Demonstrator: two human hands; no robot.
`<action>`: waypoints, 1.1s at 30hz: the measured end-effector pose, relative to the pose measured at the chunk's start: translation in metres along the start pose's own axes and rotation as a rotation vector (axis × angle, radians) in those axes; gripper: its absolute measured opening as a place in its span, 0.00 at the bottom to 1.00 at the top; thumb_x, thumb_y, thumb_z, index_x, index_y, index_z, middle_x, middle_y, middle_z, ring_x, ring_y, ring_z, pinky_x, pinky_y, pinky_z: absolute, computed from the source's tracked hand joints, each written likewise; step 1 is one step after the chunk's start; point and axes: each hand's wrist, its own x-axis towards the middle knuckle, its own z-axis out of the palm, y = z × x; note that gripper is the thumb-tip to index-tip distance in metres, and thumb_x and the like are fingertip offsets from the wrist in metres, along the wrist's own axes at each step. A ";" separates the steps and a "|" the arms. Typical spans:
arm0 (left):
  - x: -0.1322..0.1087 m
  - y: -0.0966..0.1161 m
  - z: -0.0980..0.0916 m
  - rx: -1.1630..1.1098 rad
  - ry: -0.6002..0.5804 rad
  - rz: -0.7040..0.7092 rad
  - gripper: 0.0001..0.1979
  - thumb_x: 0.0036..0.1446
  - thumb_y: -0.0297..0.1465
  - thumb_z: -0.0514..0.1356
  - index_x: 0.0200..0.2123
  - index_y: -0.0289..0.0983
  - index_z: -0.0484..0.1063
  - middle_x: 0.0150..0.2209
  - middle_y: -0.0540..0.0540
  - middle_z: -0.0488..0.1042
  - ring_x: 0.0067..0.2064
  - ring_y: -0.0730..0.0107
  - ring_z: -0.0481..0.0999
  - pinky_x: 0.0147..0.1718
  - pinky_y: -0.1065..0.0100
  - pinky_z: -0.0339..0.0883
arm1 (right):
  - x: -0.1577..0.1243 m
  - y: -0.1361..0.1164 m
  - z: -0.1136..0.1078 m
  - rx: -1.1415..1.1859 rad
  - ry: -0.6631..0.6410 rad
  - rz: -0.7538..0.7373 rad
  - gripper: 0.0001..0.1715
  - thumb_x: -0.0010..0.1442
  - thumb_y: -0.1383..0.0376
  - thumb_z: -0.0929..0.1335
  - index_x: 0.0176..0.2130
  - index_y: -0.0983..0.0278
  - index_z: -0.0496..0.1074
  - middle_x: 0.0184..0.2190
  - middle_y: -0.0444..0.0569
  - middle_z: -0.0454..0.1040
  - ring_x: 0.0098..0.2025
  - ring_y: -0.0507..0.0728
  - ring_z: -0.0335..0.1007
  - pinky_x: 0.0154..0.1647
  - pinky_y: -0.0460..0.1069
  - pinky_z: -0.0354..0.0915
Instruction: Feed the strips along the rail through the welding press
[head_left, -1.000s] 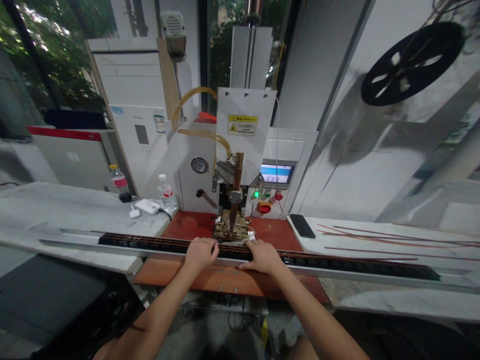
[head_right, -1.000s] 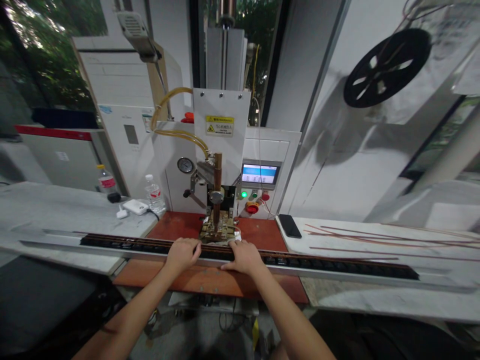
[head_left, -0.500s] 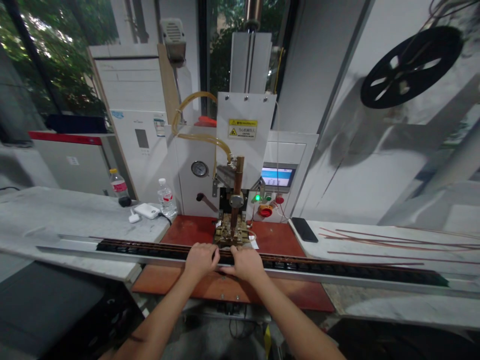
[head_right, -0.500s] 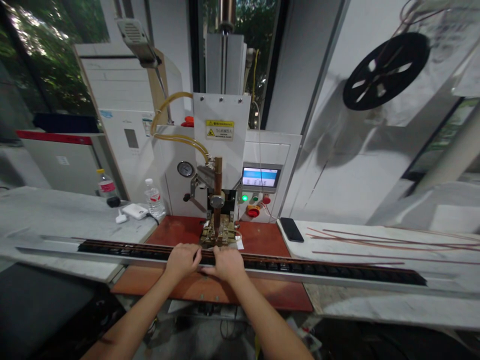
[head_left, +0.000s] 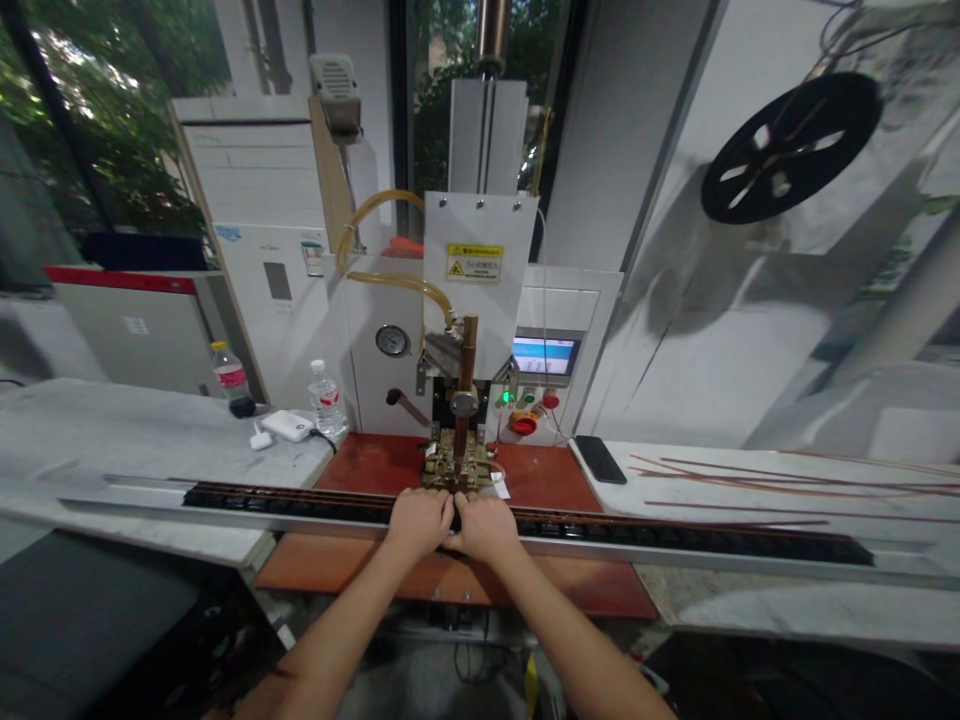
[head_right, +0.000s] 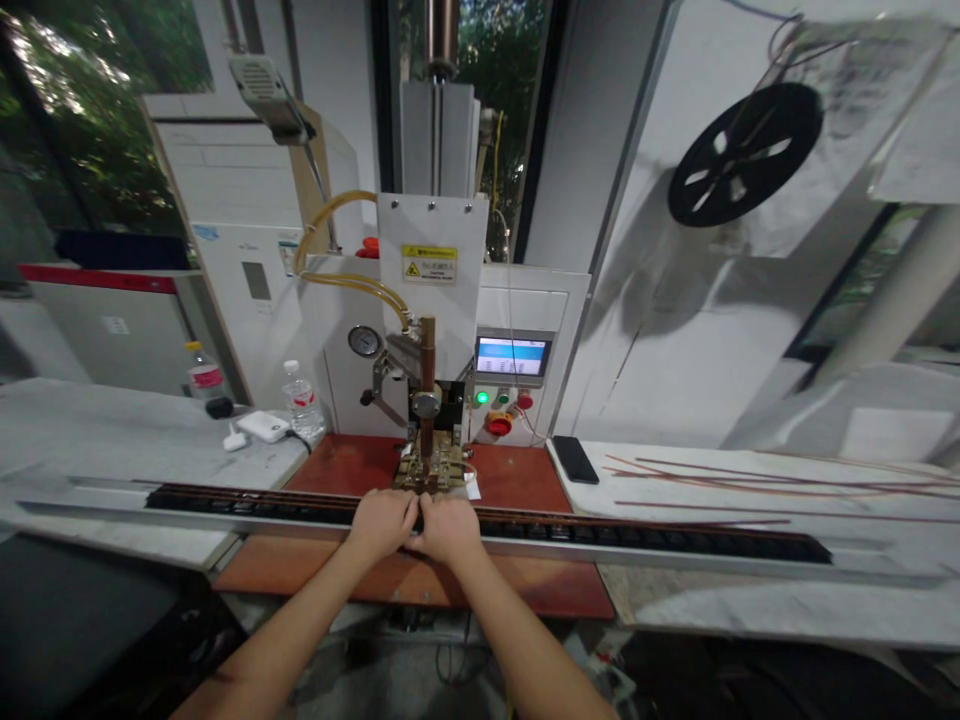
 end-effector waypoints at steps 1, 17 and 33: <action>0.000 0.001 0.002 -0.009 0.016 0.003 0.20 0.62 0.36 0.43 0.31 0.37 0.72 0.31 0.41 0.76 0.33 0.63 0.73 0.36 0.62 0.58 | 0.000 0.000 0.000 0.000 0.003 -0.001 0.29 0.51 0.42 0.63 0.38 0.63 0.66 0.34 0.54 0.73 0.36 0.60 0.71 0.37 0.51 0.61; -0.004 -0.016 0.006 -0.031 0.061 0.014 0.22 0.61 0.37 0.44 0.30 0.36 0.75 0.30 0.41 0.77 0.32 0.66 0.73 0.35 0.65 0.59 | -0.005 0.016 -0.011 0.016 -0.047 -0.089 0.38 0.45 0.38 0.66 0.44 0.63 0.66 0.40 0.55 0.72 0.44 0.63 0.66 0.43 0.53 0.59; -0.008 -0.027 0.007 -0.018 0.087 -0.014 0.22 0.61 0.39 0.44 0.31 0.36 0.75 0.30 0.41 0.77 0.32 0.65 0.73 0.37 0.64 0.59 | -0.006 0.019 -0.003 0.053 -0.048 -0.076 0.41 0.45 0.38 0.67 0.47 0.64 0.65 0.43 0.56 0.71 0.47 0.64 0.66 0.45 0.54 0.59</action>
